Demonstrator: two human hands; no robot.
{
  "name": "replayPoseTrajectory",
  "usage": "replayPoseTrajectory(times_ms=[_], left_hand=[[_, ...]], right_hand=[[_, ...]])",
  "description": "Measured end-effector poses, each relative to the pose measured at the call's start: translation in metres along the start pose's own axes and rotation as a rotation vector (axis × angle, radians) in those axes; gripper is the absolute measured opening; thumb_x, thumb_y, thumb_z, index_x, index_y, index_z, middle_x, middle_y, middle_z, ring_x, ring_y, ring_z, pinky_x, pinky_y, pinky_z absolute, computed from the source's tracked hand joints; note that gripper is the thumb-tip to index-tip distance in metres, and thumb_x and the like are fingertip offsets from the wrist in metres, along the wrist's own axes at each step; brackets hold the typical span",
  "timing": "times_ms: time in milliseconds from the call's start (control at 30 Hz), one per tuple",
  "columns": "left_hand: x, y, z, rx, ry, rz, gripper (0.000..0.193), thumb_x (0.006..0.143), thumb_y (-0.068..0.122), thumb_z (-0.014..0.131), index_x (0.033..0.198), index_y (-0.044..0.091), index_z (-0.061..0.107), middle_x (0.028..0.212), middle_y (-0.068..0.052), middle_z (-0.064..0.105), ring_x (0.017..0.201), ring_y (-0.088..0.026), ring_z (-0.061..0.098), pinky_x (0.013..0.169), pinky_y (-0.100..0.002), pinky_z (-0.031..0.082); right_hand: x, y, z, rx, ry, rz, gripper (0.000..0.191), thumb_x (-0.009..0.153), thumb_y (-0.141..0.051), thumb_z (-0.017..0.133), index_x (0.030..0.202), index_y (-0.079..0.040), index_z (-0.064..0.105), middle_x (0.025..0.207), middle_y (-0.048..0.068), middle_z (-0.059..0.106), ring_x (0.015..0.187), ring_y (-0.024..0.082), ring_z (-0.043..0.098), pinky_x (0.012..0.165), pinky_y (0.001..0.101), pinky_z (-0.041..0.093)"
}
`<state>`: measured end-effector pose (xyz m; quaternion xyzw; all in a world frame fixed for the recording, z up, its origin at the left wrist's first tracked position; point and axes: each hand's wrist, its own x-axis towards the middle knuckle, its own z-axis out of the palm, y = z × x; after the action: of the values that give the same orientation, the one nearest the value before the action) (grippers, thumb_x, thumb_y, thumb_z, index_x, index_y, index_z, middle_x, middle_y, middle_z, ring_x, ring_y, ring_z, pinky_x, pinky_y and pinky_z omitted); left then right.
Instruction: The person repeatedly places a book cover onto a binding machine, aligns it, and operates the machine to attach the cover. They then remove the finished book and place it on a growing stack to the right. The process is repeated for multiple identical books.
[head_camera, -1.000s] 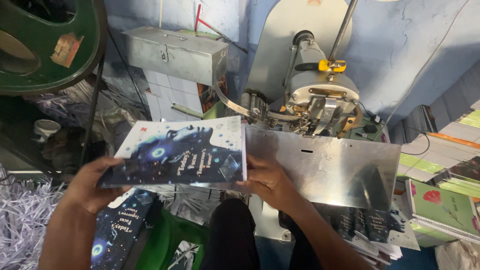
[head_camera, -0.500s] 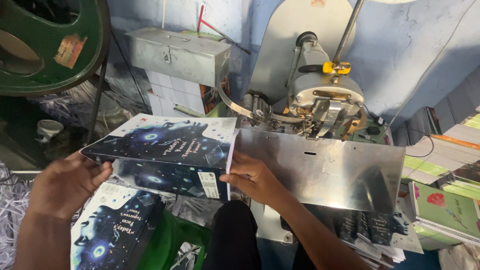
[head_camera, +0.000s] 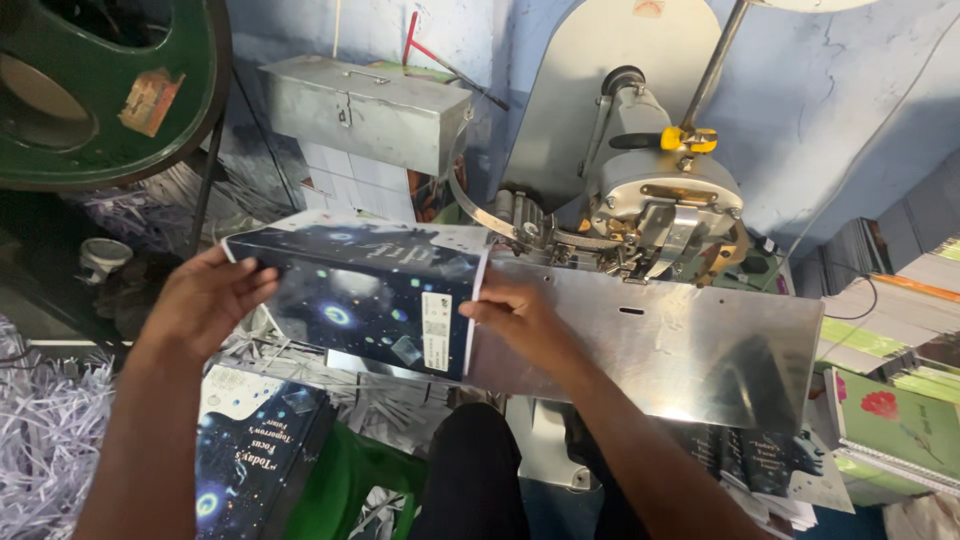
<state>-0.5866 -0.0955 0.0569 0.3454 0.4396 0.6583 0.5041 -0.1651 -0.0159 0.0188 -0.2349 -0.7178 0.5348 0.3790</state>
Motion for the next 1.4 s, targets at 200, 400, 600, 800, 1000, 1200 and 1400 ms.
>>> replayPoseTrajectory(times_ms=[200, 400, 600, 800, 1000, 1200, 1400], left_hand=[[0.047, -0.022, 0.016, 0.047, 0.028, -0.117, 0.014, 0.098, 0.0, 0.057, 0.112, 0.0, 0.06, 0.108, -0.014, 0.068, 0.1, -0.03, 0.072, 0.093, -0.046, 0.061], [0.072, -0.043, 0.036, 0.104, 0.146, -0.182, 0.017, 0.097, -0.001, 0.058, 0.114, -0.002, 0.055, 0.107, -0.015, 0.066, 0.096, -0.032, 0.073, 0.085, -0.044, 0.064], [0.086, -0.065, 0.052, 0.011, 0.212, -0.195, 0.032, 0.094, -0.006, 0.058, 0.122, -0.003, 0.044, 0.108, -0.018, 0.064, 0.092, -0.036, 0.075, 0.08, -0.046, 0.066], [0.086, -0.076, 0.062, 0.102, 0.37, -0.193, 0.038, 0.092, -0.009, 0.062, 0.124, -0.005, 0.042, 0.109, -0.022, 0.066, 0.089, -0.036, 0.075, 0.079, -0.044, 0.062], [0.08, -0.085, 0.062, 0.432, 0.363, -0.041, 0.024, 0.083, 0.008, 0.083, 0.096, -0.003, 0.066, 0.079, -0.009, 0.065, 0.064, -0.02, 0.064, 0.055, -0.036, 0.061], [0.069, -0.08, 0.073, 0.718, 0.461, 0.066, 0.031, 0.073, 0.02, 0.09, 0.085, -0.002, 0.072, 0.071, -0.009, 0.068, 0.053, -0.017, 0.064, 0.044, -0.031, 0.055], [0.063, -0.077, 0.09, 0.726, 0.391, 0.048, 0.031, 0.072, 0.023, 0.091, 0.077, -0.002, 0.075, 0.065, -0.013, 0.066, 0.048, -0.019, 0.06, 0.044, -0.032, 0.052]], right_hand=[[0.013, 0.037, -0.024, 0.224, 0.036, 0.067, 0.033, 0.098, -0.02, 0.067, 0.124, 0.0, 0.072, 0.109, 0.01, 0.077, 0.095, 0.018, 0.075, 0.083, 0.0357, 0.064], [0.021, 0.044, -0.036, 0.227, 0.103, 0.172, 0.033, 0.099, -0.021, 0.065, 0.121, 0.002, 0.071, 0.106, 0.013, 0.076, 0.093, 0.021, 0.076, 0.082, 0.0376, 0.065], [0.018, 0.044, -0.032, 0.112, 0.244, 0.311, 0.036, 0.097, -0.027, 0.065, 0.114, 0.005, 0.071, 0.099, 0.014, 0.077, 0.082, 0.022, 0.079, 0.071, 0.0338, 0.066], [0.013, 0.036, -0.024, -0.23, 0.39, 0.429, 0.049, 0.092, -0.039, 0.072, 0.087, 0.009, 0.075, 0.073, 0.016, 0.075, 0.062, 0.019, 0.077, 0.049, 0.0294, 0.061], [0.01, 0.029, -0.024, -0.252, 0.407, 0.461, 0.042, 0.089, -0.035, 0.075, 0.087, 0.007, 0.076, 0.071, 0.015, 0.075, 0.057, 0.018, 0.074, 0.047, 0.0271, 0.059], [0.006, 0.027, -0.031, -0.197, 0.415, 0.457, 0.04, 0.088, -0.033, 0.076, 0.089, 0.007, 0.076, 0.071, 0.014, 0.076, 0.056, 0.018, 0.074, 0.046, 0.0275, 0.058], [-0.006, 0.021, -0.043, -0.219, 0.452, 0.496, 0.039, 0.087, -0.032, 0.077, 0.089, 0.007, 0.076, 0.072, 0.013, 0.075, 0.057, 0.017, 0.075, 0.049, 0.028, 0.061]])
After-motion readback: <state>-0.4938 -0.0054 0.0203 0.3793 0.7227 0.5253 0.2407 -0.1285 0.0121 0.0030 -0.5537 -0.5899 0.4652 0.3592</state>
